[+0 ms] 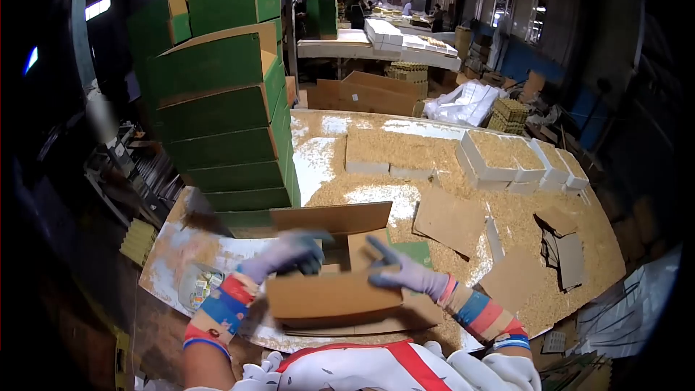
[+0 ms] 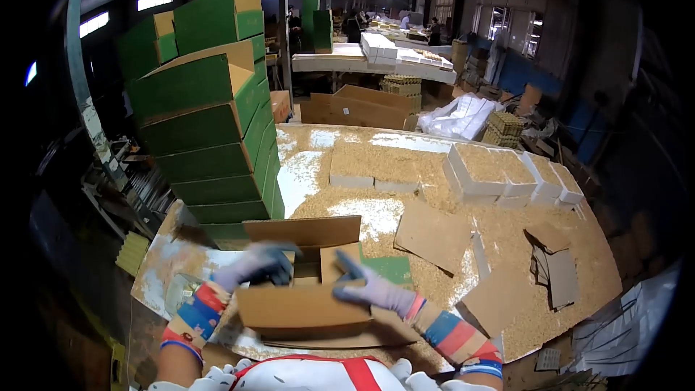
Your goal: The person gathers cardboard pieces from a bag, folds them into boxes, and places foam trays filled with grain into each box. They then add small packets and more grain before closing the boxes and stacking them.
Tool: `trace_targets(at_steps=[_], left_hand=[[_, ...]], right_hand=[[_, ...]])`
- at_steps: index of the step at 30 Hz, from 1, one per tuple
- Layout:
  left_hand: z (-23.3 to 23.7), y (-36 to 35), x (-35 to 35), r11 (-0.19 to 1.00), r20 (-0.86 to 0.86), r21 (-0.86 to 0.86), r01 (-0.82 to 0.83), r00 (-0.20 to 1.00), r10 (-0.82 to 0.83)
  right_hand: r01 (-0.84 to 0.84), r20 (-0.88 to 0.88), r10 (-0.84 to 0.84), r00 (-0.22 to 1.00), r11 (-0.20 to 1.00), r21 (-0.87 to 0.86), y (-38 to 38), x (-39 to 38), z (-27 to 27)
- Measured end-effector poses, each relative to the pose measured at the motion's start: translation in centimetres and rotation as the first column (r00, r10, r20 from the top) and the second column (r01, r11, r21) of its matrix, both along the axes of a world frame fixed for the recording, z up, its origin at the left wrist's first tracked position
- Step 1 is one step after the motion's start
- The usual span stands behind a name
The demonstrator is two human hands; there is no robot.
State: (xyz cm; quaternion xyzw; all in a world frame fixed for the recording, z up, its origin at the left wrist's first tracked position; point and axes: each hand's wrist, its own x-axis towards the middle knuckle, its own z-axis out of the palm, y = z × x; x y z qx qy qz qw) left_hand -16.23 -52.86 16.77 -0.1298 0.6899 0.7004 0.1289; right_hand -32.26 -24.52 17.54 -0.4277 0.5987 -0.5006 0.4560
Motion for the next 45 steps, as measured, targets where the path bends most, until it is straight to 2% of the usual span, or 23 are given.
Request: trace_targets(at_steps=[2,3,4,6,7,11,12,14,16,18,19,20,22,25,28,30,32,34,35,37,38,40,45], left_hand=[[-1.0,-2.4,1.1,0.934,-0.385,0.262,-0.242,0.861,0.331],[-0.7,-0.8,2.0,0.877,-0.57,-0.024,-0.479,0.728,0.382],[-1.5,0.6,3.3,0.67,-0.737,-0.241,-0.702,0.582,0.344],[-9.5,-0.2,1.7,0.786,-0.47,-0.354,-0.506,0.823,0.318],[-8.5,0.4,1.7,0.782,-0.424,-0.403,-0.476,0.854,0.302],[-4.6,2.4,2.8,0.478,-0.413,-0.716,-0.509,0.861,0.297],[-4.1,2.2,3.4,0.416,-0.542,-0.697,-0.584,0.809,0.228],[-3.5,1.8,4.1,0.408,-0.547,-0.657,-0.634,0.773,0.321],[-4.7,1.2,3.0,0.515,-0.538,-0.536,-0.668,0.741,0.402],[-4.9,-1.1,1.8,0.951,-0.05,-0.086,-0.296,0.955,0.293],[-3.4,-1.2,2.0,0.974,0.065,-0.176,-0.144,0.985,0.157],[2.1,-0.1,2.5,0.934,0.322,-0.354,0.051,0.944,0.07],[1.3,-2.4,2.0,0.79,0.497,-0.561,0.249,0.864,0.081],[2.2,-1.5,4.2,0.604,-0.187,-0.78,-0.164,0.982,0.025],[-5.4,-0.3,5.0,0.358,-0.555,-0.816,-0.454,0.788,-0.267],[-13.8,-0.5,6.5,0.163,-0.382,-0.924,-0.346,0.853,-0.354],[-14.8,0.4,5.4,0.554,-0.567,-0.633,-0.541,0.811,0.145],[-9.3,1.6,2.0,0.607,-0.352,0.063,-0.792,0.551,0.756],[-5.0,1.7,1.3,0.656,-0.253,0.084,-0.75,0.62,0.742],[-3.7,1.9,-0.1,0.681,-0.391,-0.253,-0.687,0.717,0.578],[-4.9,2.1,-0.9,0.508,-0.534,-0.578,-0.638,0.767,0.356],[-5.1,1.0,-1.4,0.598,-0.402,-0.408,-0.69,0.724,0.561],[-2.9,1.6,-2.5,0.504,-0.347,-0.492,-0.71,0.691,0.634]], right_hand=[[0.214,0.0,-0.215,0.977,0.973,0.08,0.1,-1.9,-0.7],[0.287,-0.002,-0.295,0.955,0.929,0.234,0.2,-1.0,0.0],[0.32,-0.396,-0.324,0.859,0.944,-0.078,-0.2,-0.3,-2.3],[0.038,-0.977,0.013,0.213,0.999,0.022,-1.2,1.6,3.4],[-0.002,-0.957,-0.178,-0.228,0.983,-0.182,-2.4,0.6,5.5],[0.2,-0.874,-0.261,0.411,0.961,-0.193,-5.2,-5.3,4.4],[0.034,-0.719,0.24,0.652,0.938,0.344,-4.6,-3.0,7.5],[-0.172,-0.983,0.142,0.116,0.978,0.121,-1.7,-0.4,2.7],[0.038,-0.987,-0.115,0.112,0.993,-0.111,0.0,-1.4,1.1],[0.475,-0.933,-0.327,0.153,0.852,-0.221,0.6,-0.7,-2.0],[0.461,-0.61,-0.36,0.706,0.887,0.011,0.7,-2.0,-6.1],[0.32,-0.017,-0.322,0.946,0.929,0.184,1.0,-3.1,-9.4],[0.226,0.183,-0.25,0.951,0.964,0.142,0.9,-0.3,-3.9],[0.449,0.599,-0.361,0.715,0.894,0.003,2.0,0.9,1.8],[0.294,0.011,-0.294,0.956,0.955,-0.035,4.5,-0.7,-1.9],[0.36,-0.266,-0.293,0.918,0.898,0.252,5.1,-0.2,-4.4],[0.305,-0.451,-0.201,0.87,0.937,0.17,6.5,-0.9,-7.6],[0.16,-0.644,-0.09,0.76,0.986,0.052,6.9,-2.1,-6.9],[0.013,-0.487,0.039,0.872,0.995,0.103,6.4,-4.2,-5.5],[-0.212,-0.141,0.256,0.956,0.94,0.267,4.3,-9.5,-2.7],[-0.152,-0.431,0.176,0.885,0.984,0.089,2.7,-12.8,-3.7],[0.223,-0.706,-0.209,0.677,0.972,-0.074,-2.0,-18.6,-7.8],[0.144,-0.957,-0.095,0.274,0.988,-0.057,-20.7,-30.6,-14.4]])
